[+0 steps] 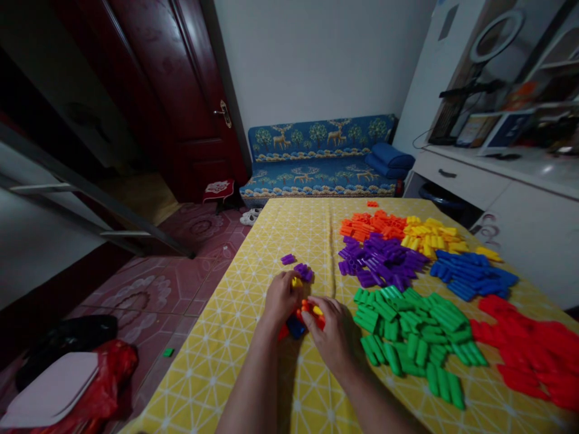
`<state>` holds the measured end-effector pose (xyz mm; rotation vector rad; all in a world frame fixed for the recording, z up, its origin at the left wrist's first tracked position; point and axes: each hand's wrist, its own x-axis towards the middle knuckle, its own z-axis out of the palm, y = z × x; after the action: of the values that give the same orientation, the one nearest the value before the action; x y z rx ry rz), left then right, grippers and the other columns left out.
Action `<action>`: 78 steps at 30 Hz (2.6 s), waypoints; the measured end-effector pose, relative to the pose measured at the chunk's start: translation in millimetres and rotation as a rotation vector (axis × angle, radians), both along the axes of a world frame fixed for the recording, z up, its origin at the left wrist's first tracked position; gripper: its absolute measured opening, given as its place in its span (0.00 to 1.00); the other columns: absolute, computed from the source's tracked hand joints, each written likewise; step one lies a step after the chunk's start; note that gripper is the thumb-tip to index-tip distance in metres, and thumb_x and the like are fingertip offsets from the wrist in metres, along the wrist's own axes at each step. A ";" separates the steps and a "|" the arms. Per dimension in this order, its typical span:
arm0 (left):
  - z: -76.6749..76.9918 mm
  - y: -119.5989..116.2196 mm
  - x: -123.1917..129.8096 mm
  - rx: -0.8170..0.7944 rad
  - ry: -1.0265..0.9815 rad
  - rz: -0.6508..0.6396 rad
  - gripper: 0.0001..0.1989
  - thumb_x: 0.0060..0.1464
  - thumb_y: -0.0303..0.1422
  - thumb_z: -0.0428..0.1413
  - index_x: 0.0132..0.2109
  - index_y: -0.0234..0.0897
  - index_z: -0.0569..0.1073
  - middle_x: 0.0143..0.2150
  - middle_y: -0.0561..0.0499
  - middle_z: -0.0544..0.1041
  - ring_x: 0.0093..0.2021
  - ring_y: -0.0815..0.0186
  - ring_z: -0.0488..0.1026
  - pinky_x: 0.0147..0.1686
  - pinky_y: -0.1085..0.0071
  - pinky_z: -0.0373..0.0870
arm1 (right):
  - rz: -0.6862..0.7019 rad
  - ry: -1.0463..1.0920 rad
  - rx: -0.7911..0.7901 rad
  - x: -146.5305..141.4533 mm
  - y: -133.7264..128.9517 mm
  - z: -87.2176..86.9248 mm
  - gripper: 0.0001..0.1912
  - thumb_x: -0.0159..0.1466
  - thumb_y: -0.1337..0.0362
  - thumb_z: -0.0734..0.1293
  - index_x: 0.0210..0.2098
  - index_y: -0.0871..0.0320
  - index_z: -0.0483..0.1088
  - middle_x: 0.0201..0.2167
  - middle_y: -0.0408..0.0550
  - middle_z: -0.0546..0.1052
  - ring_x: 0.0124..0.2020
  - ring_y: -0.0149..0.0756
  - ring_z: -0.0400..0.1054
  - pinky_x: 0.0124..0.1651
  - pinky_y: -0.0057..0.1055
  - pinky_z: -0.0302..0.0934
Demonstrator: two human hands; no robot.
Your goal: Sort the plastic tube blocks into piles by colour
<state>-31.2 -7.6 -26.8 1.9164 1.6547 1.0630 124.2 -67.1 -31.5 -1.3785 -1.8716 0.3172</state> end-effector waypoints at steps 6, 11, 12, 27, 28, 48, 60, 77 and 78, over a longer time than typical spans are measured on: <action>20.2 -6.3 4.8 -0.164 -0.604 -0.143 0.16 0.58 0.41 0.54 0.47 0.35 0.76 0.36 0.47 0.78 0.30 0.65 0.72 0.31 0.71 0.69 | -0.033 0.246 0.139 1.2 2.2 -1.2 0.20 0.67 0.60 0.62 0.58 0.56 0.64 0.51 0.56 0.75 0.50 0.43 0.71 0.49 0.42 0.69; 22.0 -11.2 11.8 -0.335 -0.725 -0.340 0.21 0.51 0.44 0.63 0.46 0.33 0.76 0.30 0.48 0.77 0.28 0.67 0.72 0.29 0.73 0.67 | 0.053 0.409 0.042 -0.7 1.4 -2.6 0.22 0.66 0.61 0.63 0.59 0.55 0.64 0.52 0.55 0.75 0.48 0.41 0.73 0.47 0.37 0.70; 20.0 -11.0 12.6 -0.355 -0.727 -0.363 0.23 0.50 0.44 0.64 0.48 0.33 0.75 0.27 0.50 0.76 0.26 0.68 0.71 0.27 0.74 0.66 | 0.056 0.439 0.033 -1.0 2.4 -5.4 0.20 0.66 0.61 0.63 0.57 0.55 0.66 0.52 0.55 0.75 0.50 0.42 0.72 0.50 0.39 0.69; 7.4 -84.3 -43.8 -0.276 0.243 -0.284 0.62 0.31 0.52 0.70 0.71 0.43 0.52 0.72 0.33 0.47 0.71 0.38 0.43 0.64 0.41 0.51 | -0.084 0.987 -0.255 0.7 14.9 -24.7 0.22 0.61 0.52 0.66 0.50 0.57 0.66 0.44 0.54 0.76 0.39 0.40 0.73 0.42 0.39 0.71; -0.7 -86.5 -37.2 -0.240 0.293 -0.249 0.62 0.32 0.53 0.69 0.71 0.43 0.50 0.72 0.33 0.47 0.72 0.37 0.41 0.64 0.38 0.48 | -0.080 0.997 -0.257 0.7 15.6 -26.0 0.22 0.61 0.52 0.66 0.51 0.57 0.66 0.45 0.54 0.75 0.40 0.41 0.73 0.44 0.40 0.70; -7.9 16.9 7.8 0.008 0.211 0.168 0.08 0.47 0.33 0.63 0.37 0.38 0.77 0.40 0.48 0.74 0.41 0.61 0.73 0.42 0.67 0.70 | -0.040 0.920 -0.300 3.6 13.7 -19.6 0.21 0.64 0.49 0.63 0.48 0.57 0.69 0.32 0.47 0.76 0.33 0.37 0.72 0.37 0.33 0.68; 5.9 32.0 16.0 -0.057 0.540 0.145 0.22 0.52 0.40 0.59 0.55 0.49 0.73 0.57 0.44 0.71 0.55 0.50 0.67 0.50 0.56 0.66 | -0.066 0.852 -0.348 3.1 11.4 -13.2 0.24 0.64 0.43 0.61 0.44 0.57 0.72 0.23 0.44 0.74 0.27 0.37 0.71 0.31 0.30 0.66; 18.7 5.4 12.3 0.041 -0.256 0.252 0.16 0.63 0.40 0.46 0.40 0.36 0.74 0.34 0.47 0.78 0.35 0.62 0.75 0.38 0.69 0.67 | -0.031 0.864 -0.318 3.4 12.6 -17.4 0.21 0.65 0.45 0.61 0.39 0.57 0.71 0.21 0.42 0.73 0.25 0.35 0.69 0.30 0.28 0.62; 18.0 -0.3 14.6 0.066 -0.385 0.210 0.17 0.63 0.42 0.47 0.39 0.36 0.74 0.34 0.48 0.78 0.36 0.62 0.75 0.38 0.70 0.68 | -0.040 0.882 -0.306 3.5 12.9 -18.3 0.21 0.65 0.45 0.61 0.41 0.57 0.71 0.21 0.42 0.73 0.25 0.34 0.69 0.30 0.28 0.63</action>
<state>-16.5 -7.9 -8.8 1.4761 1.6331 1.4782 127.7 -54.1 -49.8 -1.1732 -1.0826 1.0344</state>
